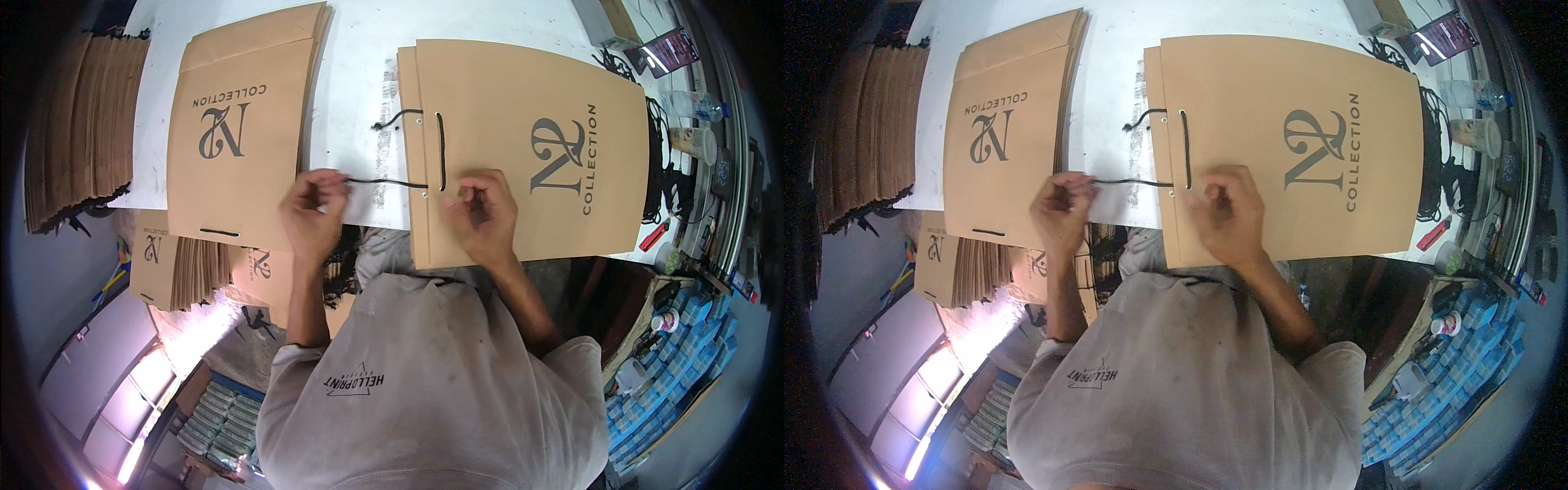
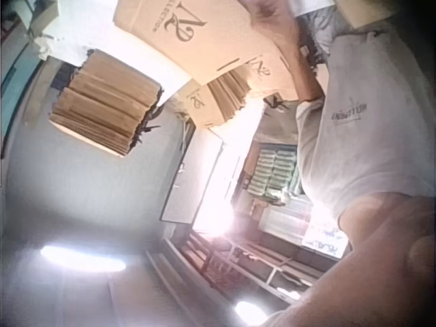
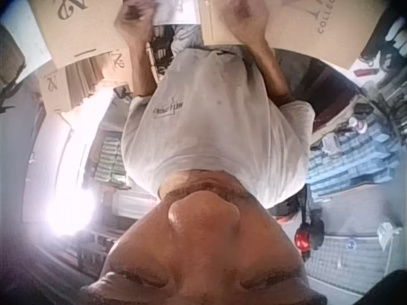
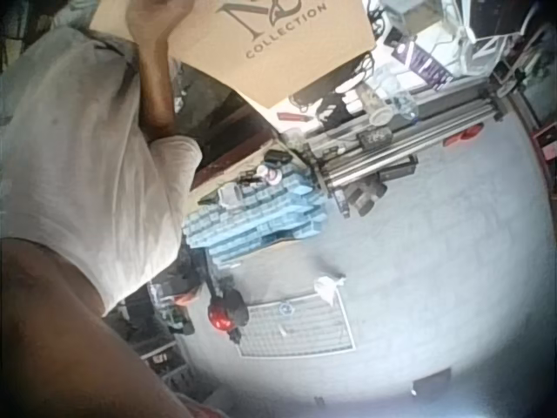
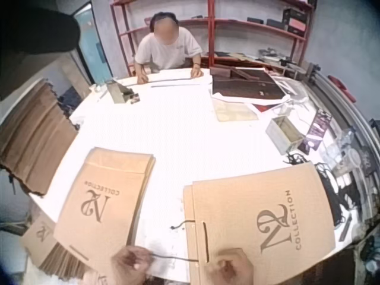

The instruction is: The person repeatedly picks up flat brown paper bags and black drawstrings, then threads the drawstrings through pre-punched holes to form handles. The person works at a white table with stacks of bags and loose drawstrings, completing each bag before moving to the next.

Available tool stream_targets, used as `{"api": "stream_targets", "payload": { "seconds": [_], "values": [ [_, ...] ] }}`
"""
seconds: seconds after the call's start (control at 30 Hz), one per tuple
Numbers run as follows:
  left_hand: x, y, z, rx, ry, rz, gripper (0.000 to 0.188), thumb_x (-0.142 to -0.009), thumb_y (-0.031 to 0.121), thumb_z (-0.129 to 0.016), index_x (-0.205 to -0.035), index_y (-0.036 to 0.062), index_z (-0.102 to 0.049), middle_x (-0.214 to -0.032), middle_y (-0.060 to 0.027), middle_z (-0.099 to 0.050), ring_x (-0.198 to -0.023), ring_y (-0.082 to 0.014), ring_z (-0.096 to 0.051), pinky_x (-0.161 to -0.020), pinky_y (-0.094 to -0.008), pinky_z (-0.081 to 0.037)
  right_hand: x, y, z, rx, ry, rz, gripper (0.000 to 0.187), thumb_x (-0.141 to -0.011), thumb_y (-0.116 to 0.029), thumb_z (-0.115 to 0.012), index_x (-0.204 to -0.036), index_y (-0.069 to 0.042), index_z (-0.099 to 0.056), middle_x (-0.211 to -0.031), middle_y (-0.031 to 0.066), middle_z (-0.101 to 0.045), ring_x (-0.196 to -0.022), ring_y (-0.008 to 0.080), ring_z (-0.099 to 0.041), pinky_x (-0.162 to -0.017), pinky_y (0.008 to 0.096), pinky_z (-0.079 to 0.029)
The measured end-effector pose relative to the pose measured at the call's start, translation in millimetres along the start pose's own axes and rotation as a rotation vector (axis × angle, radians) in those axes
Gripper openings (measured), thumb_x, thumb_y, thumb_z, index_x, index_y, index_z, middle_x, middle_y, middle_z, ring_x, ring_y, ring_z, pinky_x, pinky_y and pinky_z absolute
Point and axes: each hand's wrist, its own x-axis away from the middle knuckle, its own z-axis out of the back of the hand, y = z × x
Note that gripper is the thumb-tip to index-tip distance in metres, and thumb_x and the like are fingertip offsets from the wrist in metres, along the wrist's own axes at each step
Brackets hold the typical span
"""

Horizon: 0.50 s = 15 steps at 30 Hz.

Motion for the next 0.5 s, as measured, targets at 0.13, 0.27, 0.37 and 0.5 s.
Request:
{"api": "stream_targets", "payload": {
  "seconds": [0.13, 0.27, 0.37, 0.5],
  "values": [
    [32, 36, -48, 0.18, -0.225, -0.051, 0.019, -0.088, -0.007, -0.07, -0.108, -0.0055, -0.069, -0.093, -0.0086, -0.072, -0.08, -0.0126, -0.069, -0.075, -0.0223, -0.055, -9, -53, -20, 0.077, -0.122, 0.146, 0.026, -0.083, 0.007, -0.072, -0.109, 0.003, -0.071, -0.116, 0.0152, -0.067, -0.086, 0.0246, -0.069, -0.071, 0.0334, -0.057],
    [20, 27, -51, 0.398, -0.378, 0.426, 0.021, -0.093, -0.003, -0.069, -0.114, -0.0054, -0.067, -0.09, -0.0073, -0.071, -0.077, -0.0114, -0.069, -0.069, -0.0234, -0.058, -11, -48, -19, -0.054, -0.142, 0.297, 0.017, -0.084, 0.006, -0.072, -0.101, 0.002, -0.074, -0.098, 0.0125, -0.071, -0.082, 0.0248, -0.07, -0.071, 0.0322, -0.056],
    [20, 18, -72, 0.497, -0.34, 0.516, 0.02, -0.094, -0.002, -0.07, -0.114, -0.0041, -0.067, -0.09, -0.0068, -0.071, -0.078, -0.0122, -0.071, -0.067, -0.0255, -0.06, -10, -41, -23, -0.041, -0.101, 0.32, 0.017, -0.087, 0.005, -0.07, -0.103, 0.002, -0.073, -0.087, 0.0106, -0.07, -0.075, 0.0223, -0.069, -0.068, 0.0305, -0.054],
    [25, 13, -74, -0.065, -0.191, 0.11, 0.015, -0.093, -0.002, -0.071, -0.107, -0.0014, -0.065, -0.095, -0.0097, -0.073, -0.084, -0.014, -0.071, -0.071, -0.0292, -0.059, -11, -26, -33, 0.096, 0.018, -0.184, 0.02, -0.088, 0.005, -0.066, -0.107, 0.003, -0.071, -0.096, 0.0147, -0.066, -0.077, 0.022, -0.067, -0.067, 0.0331, -0.052]
  ]
}}
